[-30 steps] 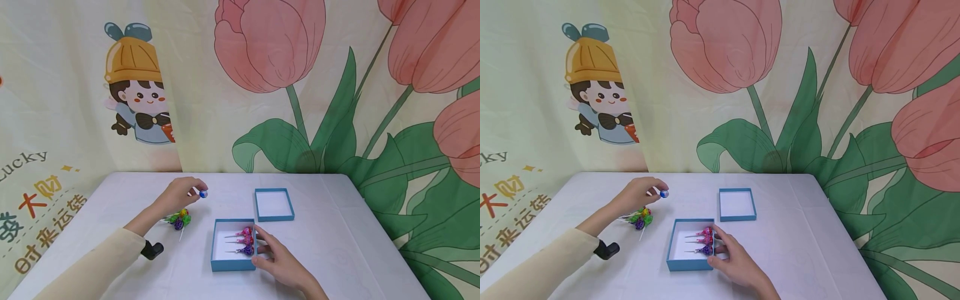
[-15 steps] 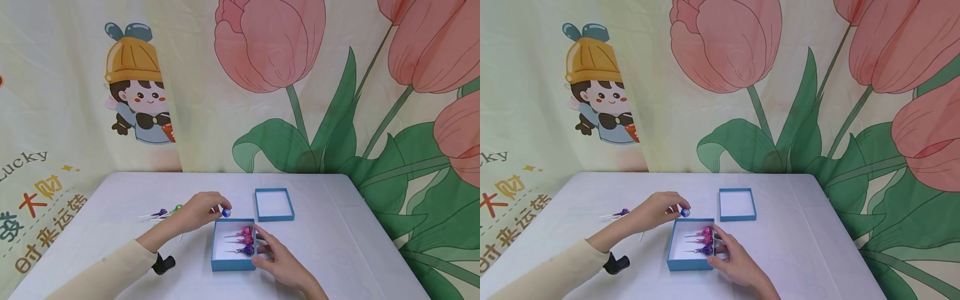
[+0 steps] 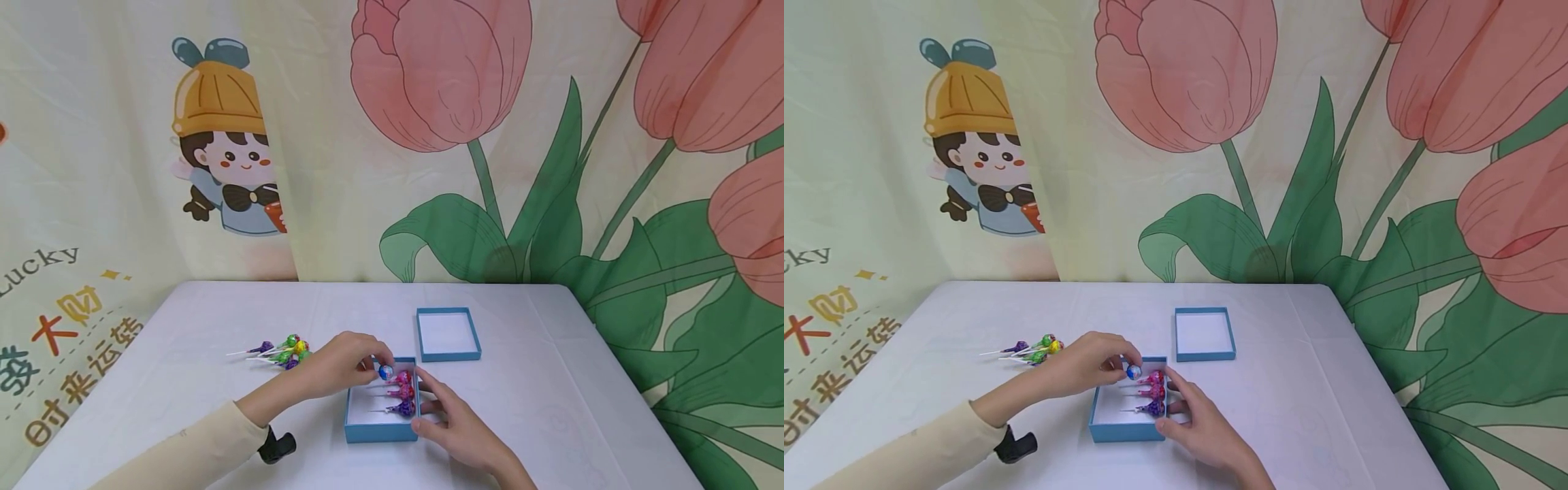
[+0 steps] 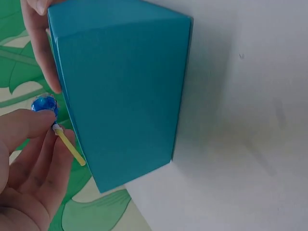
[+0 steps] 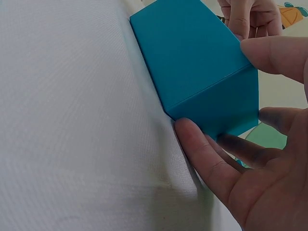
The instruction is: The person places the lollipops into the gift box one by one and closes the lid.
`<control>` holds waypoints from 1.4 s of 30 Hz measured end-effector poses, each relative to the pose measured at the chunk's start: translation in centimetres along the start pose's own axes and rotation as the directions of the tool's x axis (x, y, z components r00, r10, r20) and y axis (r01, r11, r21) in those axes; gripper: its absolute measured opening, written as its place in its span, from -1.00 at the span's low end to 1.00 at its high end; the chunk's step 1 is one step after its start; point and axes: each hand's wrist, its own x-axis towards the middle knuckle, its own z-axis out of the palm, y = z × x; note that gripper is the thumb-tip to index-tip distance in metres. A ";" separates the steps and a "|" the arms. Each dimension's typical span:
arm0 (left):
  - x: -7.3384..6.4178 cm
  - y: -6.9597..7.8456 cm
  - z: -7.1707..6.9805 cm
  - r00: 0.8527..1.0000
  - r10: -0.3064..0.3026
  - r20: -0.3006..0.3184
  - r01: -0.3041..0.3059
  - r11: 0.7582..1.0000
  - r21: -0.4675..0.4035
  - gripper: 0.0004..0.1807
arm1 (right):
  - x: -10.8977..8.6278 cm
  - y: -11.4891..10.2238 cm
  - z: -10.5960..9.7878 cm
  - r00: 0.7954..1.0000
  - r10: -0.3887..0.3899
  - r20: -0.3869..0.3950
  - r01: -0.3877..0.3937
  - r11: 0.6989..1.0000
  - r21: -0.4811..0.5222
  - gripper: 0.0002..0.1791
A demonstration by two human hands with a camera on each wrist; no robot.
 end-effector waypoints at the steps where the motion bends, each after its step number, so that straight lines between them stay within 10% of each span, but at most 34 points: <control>1: 0.0 0.1 0.2 1.000 0.001 0.006 -0.001 1.000 -0.012 -0.72 | 0.0 0.0 0.0 1.000 -0.001 0.001 0.001 1.000 0.001 -0.06; 42: 0.2 1.2 4.8 0.990 0.043 0.137 -0.024 0.990 -0.137 -0.75 | 0.1 0.4 -0.3 0.999 -0.035 0.033 0.034 0.999 0.042 -0.10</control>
